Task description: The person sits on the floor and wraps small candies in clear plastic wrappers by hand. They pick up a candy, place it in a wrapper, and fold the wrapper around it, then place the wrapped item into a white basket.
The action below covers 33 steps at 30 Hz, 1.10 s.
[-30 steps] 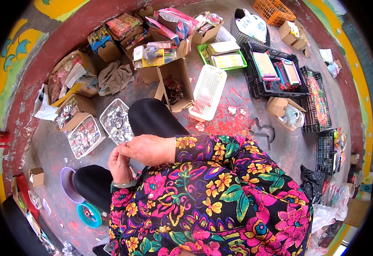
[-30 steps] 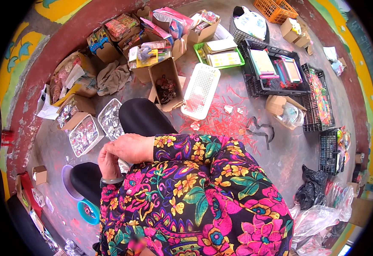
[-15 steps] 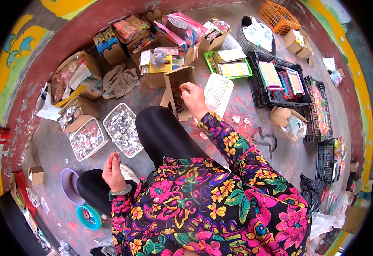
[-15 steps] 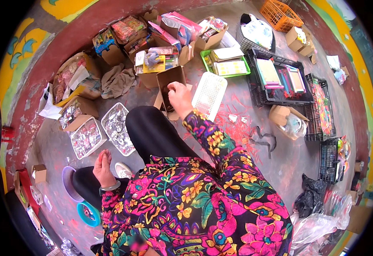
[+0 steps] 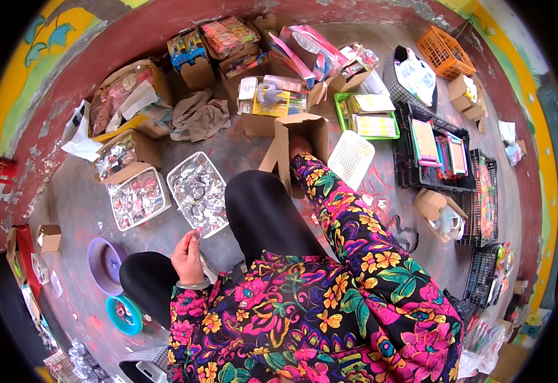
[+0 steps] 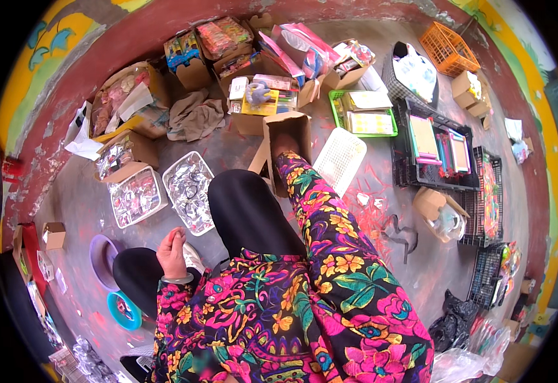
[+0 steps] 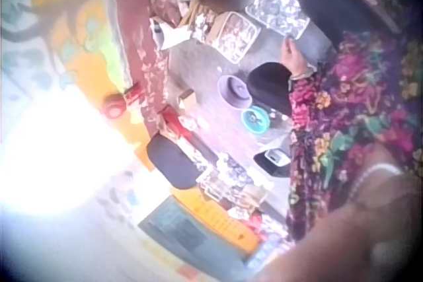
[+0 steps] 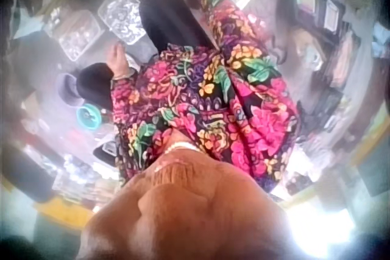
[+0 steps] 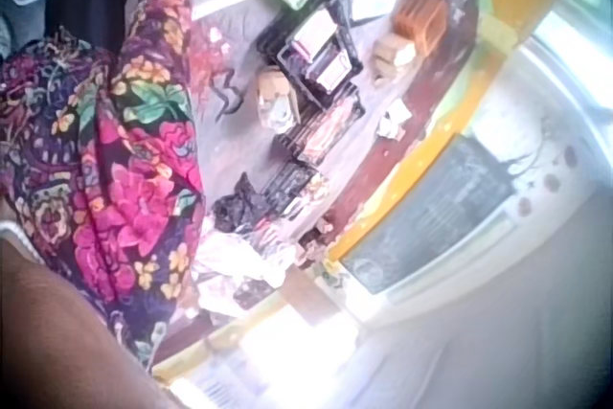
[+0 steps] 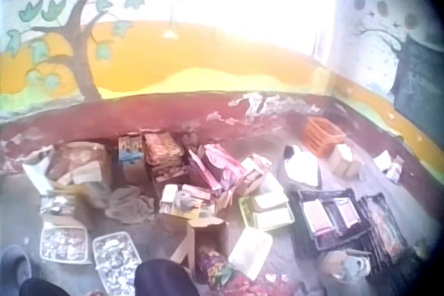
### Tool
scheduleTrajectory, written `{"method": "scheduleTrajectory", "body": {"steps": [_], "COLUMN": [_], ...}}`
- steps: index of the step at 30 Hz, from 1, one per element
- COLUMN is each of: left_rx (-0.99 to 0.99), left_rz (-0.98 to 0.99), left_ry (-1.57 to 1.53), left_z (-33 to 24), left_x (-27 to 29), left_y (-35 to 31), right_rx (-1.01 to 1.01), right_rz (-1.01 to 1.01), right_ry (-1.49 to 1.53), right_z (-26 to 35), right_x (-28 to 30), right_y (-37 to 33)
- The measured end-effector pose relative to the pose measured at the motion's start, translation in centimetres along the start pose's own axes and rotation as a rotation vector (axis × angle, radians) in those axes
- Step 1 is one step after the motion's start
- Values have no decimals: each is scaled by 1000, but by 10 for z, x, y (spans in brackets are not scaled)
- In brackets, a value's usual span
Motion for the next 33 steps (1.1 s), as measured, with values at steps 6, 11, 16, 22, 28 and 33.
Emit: {"method": "scheduleTrajectory", "body": {"steps": [6,11,16,22,28,33], "left_rx": [-6,-12,2,-33,-75,-130], "left_rz": [46,31,42,79,82,98], "left_ry": [34,27,7,-10,11,47], "left_z": [3,-4,-2,1,-1,4], "left_x": [-5,-4,-3,-4,-3,2], "left_y": [12,3,5,8,7,8], "right_rx": [3,0,-101,14,88,160], "right_rz": [21,-159,-276,-272,-300,-194], "right_ry": [7,113,724,1116,1311,947], "right_z": [-19,-7,15,10,22,17], "right_x": [-24,2,62,89,135,132], "right_y": [24,-3,-60,-94,-111,-99]}}
Point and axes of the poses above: each hand's wrist, its own y-axis towards the middle knuckle, its own x-axis out of the back of the hand, z = x × y, the point moved 1 cm from there along y, towards the middle knuckle, and after that the axes turned 2 degrees about y, right-handed, at the moved point
